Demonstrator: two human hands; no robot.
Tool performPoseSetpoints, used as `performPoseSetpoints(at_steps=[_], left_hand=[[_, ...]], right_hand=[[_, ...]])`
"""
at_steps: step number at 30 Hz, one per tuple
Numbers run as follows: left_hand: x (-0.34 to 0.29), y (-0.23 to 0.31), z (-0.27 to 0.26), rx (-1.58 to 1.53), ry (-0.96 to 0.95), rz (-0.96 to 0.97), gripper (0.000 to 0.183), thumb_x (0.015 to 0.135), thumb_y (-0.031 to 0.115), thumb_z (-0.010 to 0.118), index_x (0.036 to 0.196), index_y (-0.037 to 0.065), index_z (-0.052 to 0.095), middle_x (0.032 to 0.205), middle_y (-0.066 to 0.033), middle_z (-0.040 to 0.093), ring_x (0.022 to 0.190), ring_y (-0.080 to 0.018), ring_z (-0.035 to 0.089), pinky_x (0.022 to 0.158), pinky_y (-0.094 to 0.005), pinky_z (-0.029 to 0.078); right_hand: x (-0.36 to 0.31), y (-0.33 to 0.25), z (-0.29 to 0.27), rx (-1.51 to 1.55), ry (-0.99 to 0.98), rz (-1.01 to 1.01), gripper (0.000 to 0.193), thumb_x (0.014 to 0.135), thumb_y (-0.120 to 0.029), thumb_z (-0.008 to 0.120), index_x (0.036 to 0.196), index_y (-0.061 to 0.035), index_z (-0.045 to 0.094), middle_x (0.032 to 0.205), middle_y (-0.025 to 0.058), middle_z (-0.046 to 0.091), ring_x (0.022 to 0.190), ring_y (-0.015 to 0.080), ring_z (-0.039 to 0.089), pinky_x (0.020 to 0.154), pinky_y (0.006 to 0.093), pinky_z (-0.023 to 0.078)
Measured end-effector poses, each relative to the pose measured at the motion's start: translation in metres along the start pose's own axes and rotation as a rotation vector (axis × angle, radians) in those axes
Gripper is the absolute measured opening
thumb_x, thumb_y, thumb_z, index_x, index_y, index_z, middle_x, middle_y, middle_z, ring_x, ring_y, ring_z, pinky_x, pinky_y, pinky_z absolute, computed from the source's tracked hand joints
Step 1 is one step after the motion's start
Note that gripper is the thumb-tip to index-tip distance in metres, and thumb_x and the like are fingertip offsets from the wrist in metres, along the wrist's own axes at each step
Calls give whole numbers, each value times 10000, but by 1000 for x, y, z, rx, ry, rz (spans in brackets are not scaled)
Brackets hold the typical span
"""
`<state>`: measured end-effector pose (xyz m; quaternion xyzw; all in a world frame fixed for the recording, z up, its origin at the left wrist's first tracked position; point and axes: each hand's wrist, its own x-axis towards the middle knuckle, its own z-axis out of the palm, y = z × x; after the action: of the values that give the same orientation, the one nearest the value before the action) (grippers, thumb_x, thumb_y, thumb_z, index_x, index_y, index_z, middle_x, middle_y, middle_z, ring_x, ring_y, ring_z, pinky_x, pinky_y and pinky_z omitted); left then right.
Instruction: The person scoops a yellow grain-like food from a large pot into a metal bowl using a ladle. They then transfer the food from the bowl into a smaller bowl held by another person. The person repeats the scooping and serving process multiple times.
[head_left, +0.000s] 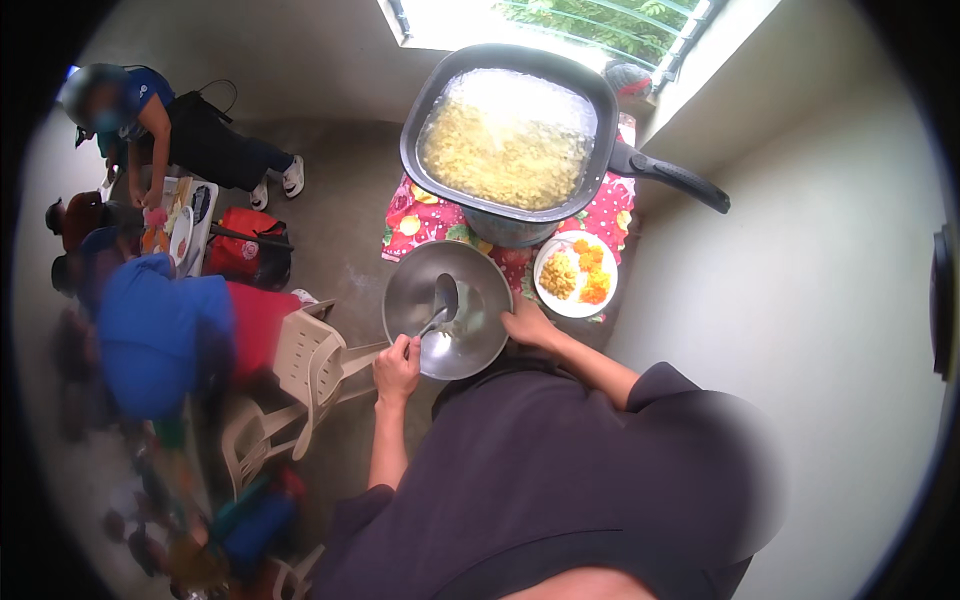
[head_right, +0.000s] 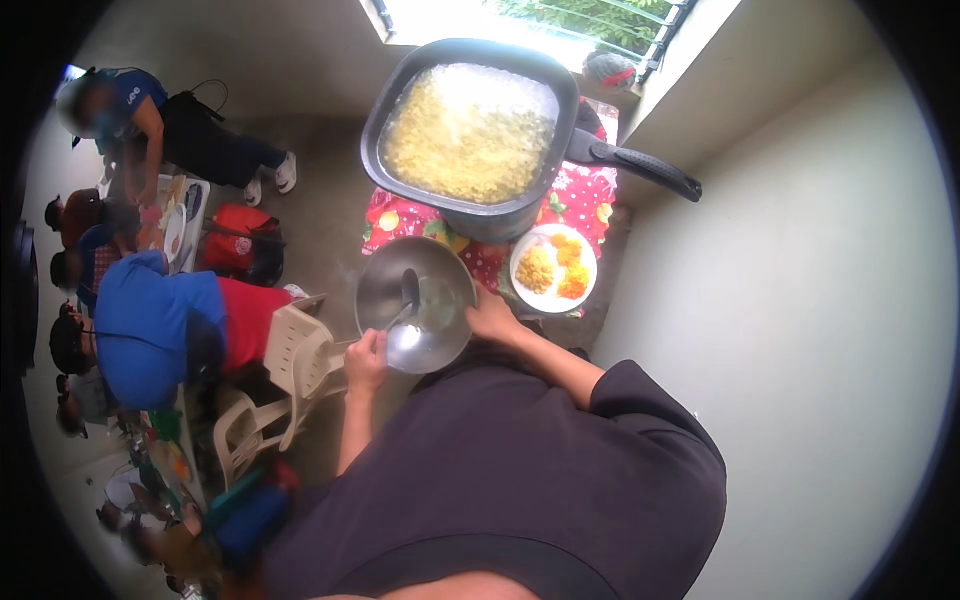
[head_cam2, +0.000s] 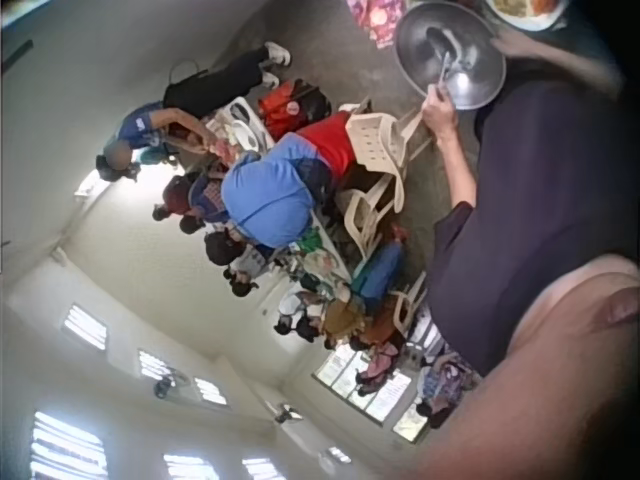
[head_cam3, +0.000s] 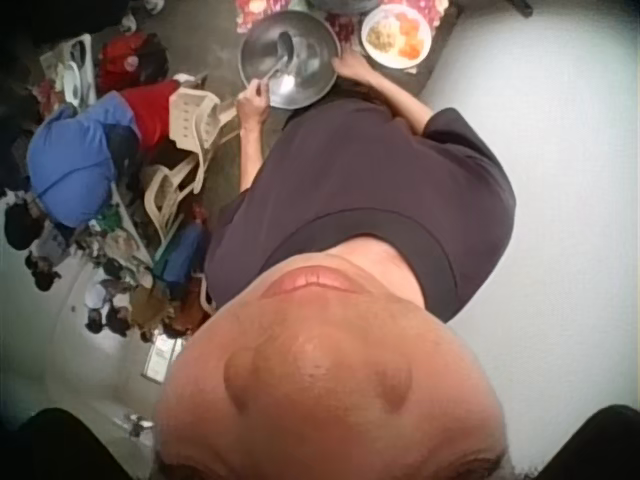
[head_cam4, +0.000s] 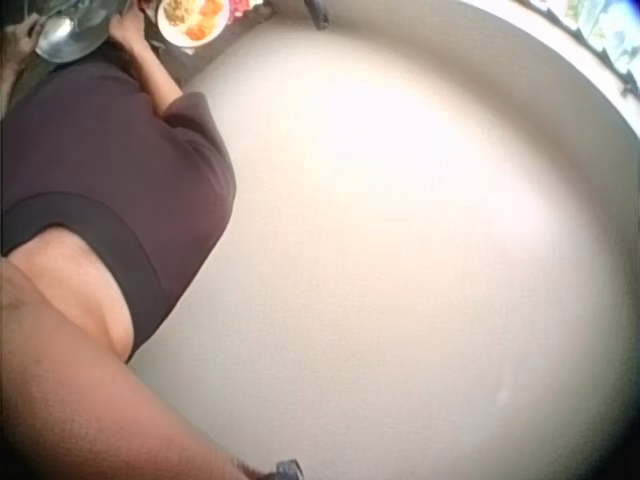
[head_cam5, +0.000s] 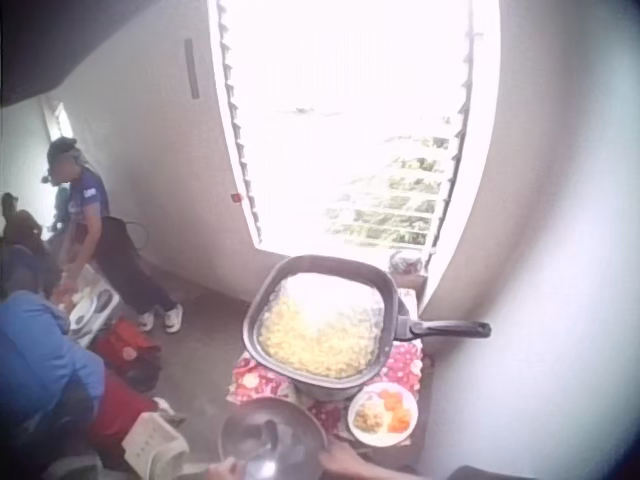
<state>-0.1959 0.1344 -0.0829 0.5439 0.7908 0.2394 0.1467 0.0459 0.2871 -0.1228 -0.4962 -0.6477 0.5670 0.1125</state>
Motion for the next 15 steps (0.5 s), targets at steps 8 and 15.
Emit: performPoseSetpoints(at_steps=[8,15], left_hand=[[-29,42,8,103,19,-64,380,1009,388,579,800,71,584,625,-164,606,624,-424,627,566,-518,458],[-58,72,30,131,27,-194,370,1007,374,582,790,74,584,629,-171,609,634,-429,631,576,-524,461]], right_hand=[[-4,8,-26,90,-190,110,605,862,-244,567,1379,57,479,1197,345,652,1139,476,636,1016,485,480],[-9,26,-49,-30,-257,73,558,887,-270,572,1311,88,519,1204,357,640,1181,477,609,1024,489,470]])
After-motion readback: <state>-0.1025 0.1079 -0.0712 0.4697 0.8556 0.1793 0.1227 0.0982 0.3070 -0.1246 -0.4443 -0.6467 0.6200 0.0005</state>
